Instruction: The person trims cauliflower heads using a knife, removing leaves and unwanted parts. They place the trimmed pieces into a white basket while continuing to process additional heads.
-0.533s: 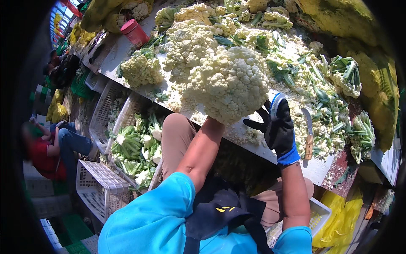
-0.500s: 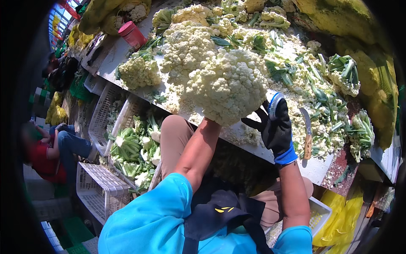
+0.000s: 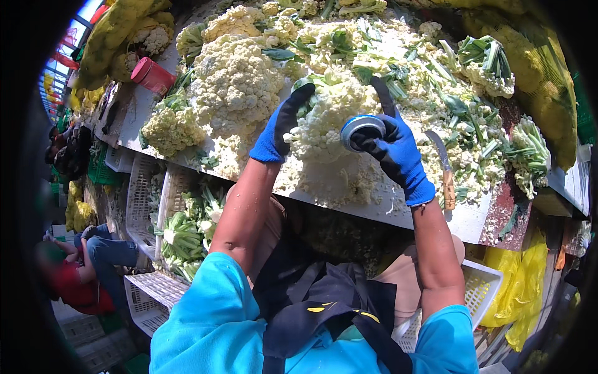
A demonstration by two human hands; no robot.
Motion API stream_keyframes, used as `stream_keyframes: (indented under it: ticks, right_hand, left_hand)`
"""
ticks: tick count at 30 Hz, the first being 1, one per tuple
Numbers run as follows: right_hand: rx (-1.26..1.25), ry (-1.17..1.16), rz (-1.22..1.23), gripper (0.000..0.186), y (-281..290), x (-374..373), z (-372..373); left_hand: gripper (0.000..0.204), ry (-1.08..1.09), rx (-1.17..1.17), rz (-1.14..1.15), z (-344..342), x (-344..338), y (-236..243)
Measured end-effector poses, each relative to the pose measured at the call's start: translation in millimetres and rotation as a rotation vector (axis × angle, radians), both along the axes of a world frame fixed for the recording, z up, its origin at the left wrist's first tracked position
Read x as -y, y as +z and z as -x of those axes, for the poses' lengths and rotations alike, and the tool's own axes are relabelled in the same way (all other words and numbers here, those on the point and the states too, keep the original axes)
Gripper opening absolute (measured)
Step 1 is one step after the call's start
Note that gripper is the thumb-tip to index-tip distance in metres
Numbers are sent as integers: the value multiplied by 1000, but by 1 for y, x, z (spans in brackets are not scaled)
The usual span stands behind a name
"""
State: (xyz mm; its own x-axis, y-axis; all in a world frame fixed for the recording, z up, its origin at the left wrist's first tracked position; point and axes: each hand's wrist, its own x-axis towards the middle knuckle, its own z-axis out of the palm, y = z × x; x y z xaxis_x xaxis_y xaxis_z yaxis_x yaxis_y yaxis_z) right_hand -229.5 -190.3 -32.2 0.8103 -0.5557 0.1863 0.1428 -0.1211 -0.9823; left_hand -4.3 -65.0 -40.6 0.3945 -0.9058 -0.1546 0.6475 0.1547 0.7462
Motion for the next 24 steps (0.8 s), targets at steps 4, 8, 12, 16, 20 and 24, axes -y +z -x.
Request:
stream_keyframes:
  ticks: [4, 8, 12, 16, 20, 24]
  right_hand:
    - [261, -18, -541, 29, 1, 20, 0]
    - [419, -32, -667, 42, 3, 8, -25]
    - [54, -103, -227, 31, 0, -4, -28]
    - [402, -109, -637, 26, 3, 21, -8]
    - [429, -98, -626, 44, 9, 20, -9]
    - [423, -71, -538, 56, 18, 20, 0]
  left_hand:
    - [48, -146, 525, 132, -8, -5, -17]
    - [53, -175, 795, 186, -37, -7, -95]
    - [72, -277, 902, -10, -22, -5, -100]
    - [68, -132, 1017, 48, -8, -6, -90]
    - [66, -49, 946, 37, 4, -6, -88]
    - [64, 10, 922, 20, 13, -9, -86]
